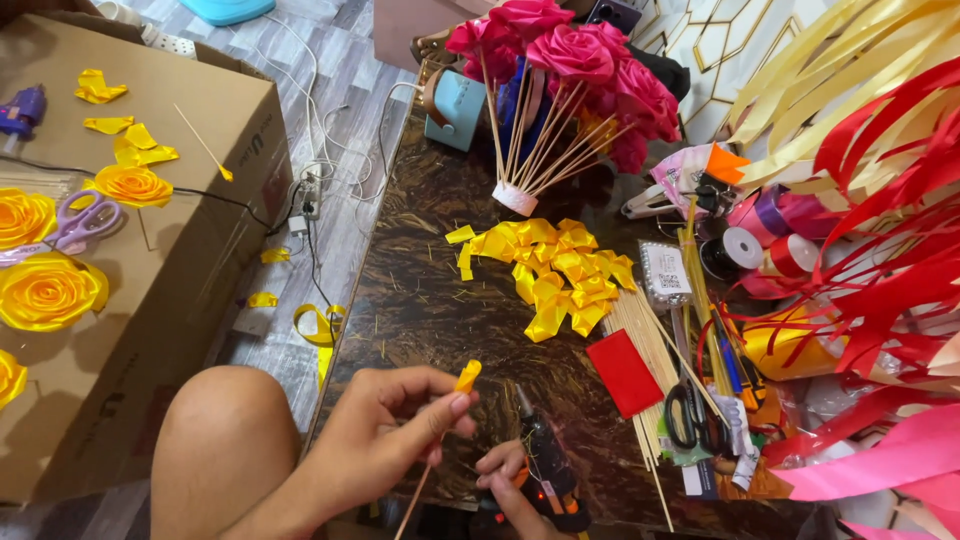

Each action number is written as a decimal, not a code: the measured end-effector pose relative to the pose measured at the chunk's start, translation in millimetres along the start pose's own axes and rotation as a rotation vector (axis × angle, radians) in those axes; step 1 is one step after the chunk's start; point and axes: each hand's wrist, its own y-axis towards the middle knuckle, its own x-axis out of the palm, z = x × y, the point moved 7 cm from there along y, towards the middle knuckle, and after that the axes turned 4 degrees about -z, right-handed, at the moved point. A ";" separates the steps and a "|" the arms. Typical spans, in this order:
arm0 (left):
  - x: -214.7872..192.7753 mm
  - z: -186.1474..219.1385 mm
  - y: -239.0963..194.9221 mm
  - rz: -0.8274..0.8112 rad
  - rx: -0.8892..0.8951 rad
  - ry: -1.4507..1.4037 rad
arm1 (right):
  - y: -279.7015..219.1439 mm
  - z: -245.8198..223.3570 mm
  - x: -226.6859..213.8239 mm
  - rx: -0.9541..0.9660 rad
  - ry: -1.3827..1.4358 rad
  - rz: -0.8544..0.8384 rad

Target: The person sits on the floor and uses a hot glue gun to attach yellow ribbon pieces to a wooden stick, forming a paper rose. They repeatedly apply glue and wrap the ribbon around the stick to build the flower shape.

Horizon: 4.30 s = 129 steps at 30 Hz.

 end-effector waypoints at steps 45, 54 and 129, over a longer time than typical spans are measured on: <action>33.6 59.4 78.9 0.146 1.261 1.369 | 2.2 -24.5 9.0 -0.312 0.085 0.064; 44.1 77.3 -47.4 -0.212 1.119 0.979 | -14.2 -62.1 -3.6 -0.278 0.646 -0.023; 2.4 80.6 5.1 -0.359 0.618 0.675 | -42.3 -139.2 56.9 -0.606 -0.744 -0.147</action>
